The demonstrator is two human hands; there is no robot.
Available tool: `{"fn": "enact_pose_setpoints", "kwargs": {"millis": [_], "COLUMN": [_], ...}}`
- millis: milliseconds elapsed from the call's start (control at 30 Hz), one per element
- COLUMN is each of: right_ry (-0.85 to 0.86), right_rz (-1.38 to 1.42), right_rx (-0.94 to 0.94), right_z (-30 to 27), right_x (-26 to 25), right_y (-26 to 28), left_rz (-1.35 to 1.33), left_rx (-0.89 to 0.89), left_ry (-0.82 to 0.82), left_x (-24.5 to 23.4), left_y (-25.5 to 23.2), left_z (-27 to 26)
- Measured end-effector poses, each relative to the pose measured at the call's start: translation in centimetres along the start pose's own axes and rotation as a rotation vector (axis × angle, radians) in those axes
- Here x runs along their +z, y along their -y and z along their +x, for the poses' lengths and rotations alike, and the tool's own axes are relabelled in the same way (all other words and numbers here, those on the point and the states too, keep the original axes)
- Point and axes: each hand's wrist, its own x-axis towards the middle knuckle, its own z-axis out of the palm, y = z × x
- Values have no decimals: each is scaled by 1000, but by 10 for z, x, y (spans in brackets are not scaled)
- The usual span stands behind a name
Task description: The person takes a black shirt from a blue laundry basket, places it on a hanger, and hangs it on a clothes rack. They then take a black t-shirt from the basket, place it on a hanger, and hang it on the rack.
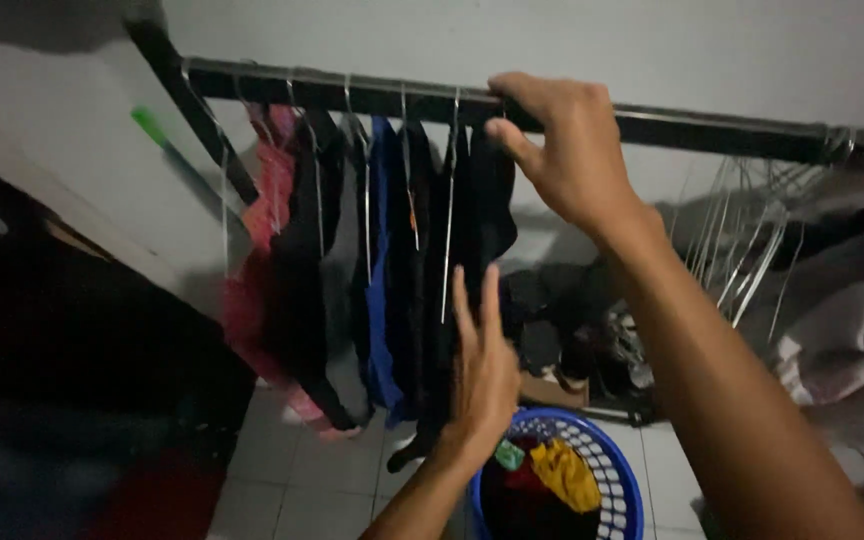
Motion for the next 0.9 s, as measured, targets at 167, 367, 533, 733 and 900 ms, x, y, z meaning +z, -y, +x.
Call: {"fn": "enact_pose_setpoints", "kwargs": {"millis": [167, 367, 533, 733, 900], "right_ry": [-15, -3, 108, 231, 405], "right_rz": [-95, -114, 58, 524, 623], "right_rx": [-126, -127, 120, 177, 342], "right_z": [-6, -18, -54, -189, -363], "right_x": [4, 4, -18, -51, -61], "right_y": [-13, -16, 32, 112, 117], "left_rz": [-115, 81, 249, 368, 249], "left_rx": [-418, -536, -754, -942, -1129], "left_ry": [-155, 97, 232, 364, 485], "left_x": [77, 133, 150, 159, 188], "left_y": [89, 184, 189, 154, 111], "left_z": [-59, -165, -186, -213, -262]}}
